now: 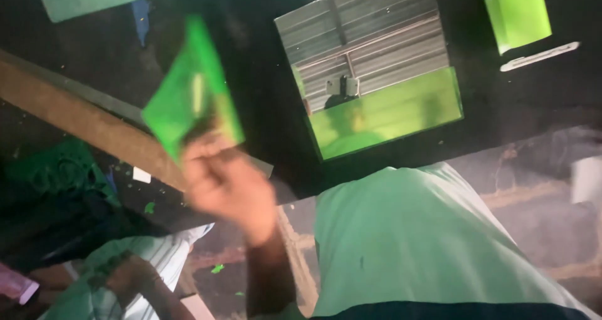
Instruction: Applying a green adhesive film onto a square glass or mirror surface.
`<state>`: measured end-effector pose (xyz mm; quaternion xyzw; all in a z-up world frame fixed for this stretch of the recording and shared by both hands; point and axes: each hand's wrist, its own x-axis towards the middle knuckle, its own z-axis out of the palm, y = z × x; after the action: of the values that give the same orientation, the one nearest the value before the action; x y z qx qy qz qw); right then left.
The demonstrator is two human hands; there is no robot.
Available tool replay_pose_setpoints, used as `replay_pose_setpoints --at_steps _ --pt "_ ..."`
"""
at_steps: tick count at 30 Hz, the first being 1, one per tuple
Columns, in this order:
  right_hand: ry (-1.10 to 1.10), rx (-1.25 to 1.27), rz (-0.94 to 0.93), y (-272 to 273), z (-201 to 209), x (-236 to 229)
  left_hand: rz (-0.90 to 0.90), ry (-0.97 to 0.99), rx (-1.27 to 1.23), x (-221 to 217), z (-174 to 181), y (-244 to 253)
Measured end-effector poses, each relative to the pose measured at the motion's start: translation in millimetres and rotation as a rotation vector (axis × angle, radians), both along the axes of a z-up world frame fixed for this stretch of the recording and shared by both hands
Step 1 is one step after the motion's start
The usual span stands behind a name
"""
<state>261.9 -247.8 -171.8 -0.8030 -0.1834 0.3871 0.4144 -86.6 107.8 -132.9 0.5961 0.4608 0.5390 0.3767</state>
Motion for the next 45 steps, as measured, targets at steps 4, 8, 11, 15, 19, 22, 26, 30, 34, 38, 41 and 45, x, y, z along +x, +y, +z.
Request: replay_pose_setpoints --at_steps 4,8,11,15,19,22,26,30,34,38,41,45 --pt "0.088 -0.030 -0.042 178.2 23.1 -93.3 -0.301 -0.094 0.002 53.9 -29.7 -30.2" --pt "0.215 0.181 0.179 263.9 16.8 -122.1 -0.411 0.356 0.215 66.0 -80.5 -51.3" --pt "0.146 0.181 0.270 275.7 4.0 -118.5 -0.450 0.260 0.226 65.6 -86.2 -46.7" --pt "0.070 0.156 0.300 283.1 22.0 -126.8 -0.345 0.096 0.014 6.3 -114.7 -36.2" --pt "0.027 0.122 0.348 295.7 55.5 -140.4 -0.211 0.224 -0.142 -63.9 -201.5 6.3" --pt "0.046 0.137 0.442 310.2 88.8 -150.7 0.008 -0.513 -0.872 -92.1 -250.1 19.1" --pt "0.111 0.207 0.592 326.7 114.5 -163.8 -0.189 -1.111 -1.519 -57.6 -217.6 0.9" --pt "0.220 0.300 0.677 332.5 130.5 -169.7 -0.582 -1.323 -1.414 -6.3 -178.4 -11.4" --pt "0.224 0.312 0.654 310.7 140.1 -154.5 -0.506 -1.356 -1.326 7.3 -214.3 -3.5" --pt "0.099 0.263 0.472 269.6 116.9 -114.2 -0.616 -1.398 -1.161 -16.5 -266.3 17.7" --pt "0.041 0.124 0.326 242.5 93.2 -89.0 -0.668 -1.293 -1.069 -42.1 -249.5 33.5" --pt "-0.148 -0.032 0.279 202.3 40.4 -52.0 -0.609 -0.876 -0.864 -45.6 -232.7 48.4"
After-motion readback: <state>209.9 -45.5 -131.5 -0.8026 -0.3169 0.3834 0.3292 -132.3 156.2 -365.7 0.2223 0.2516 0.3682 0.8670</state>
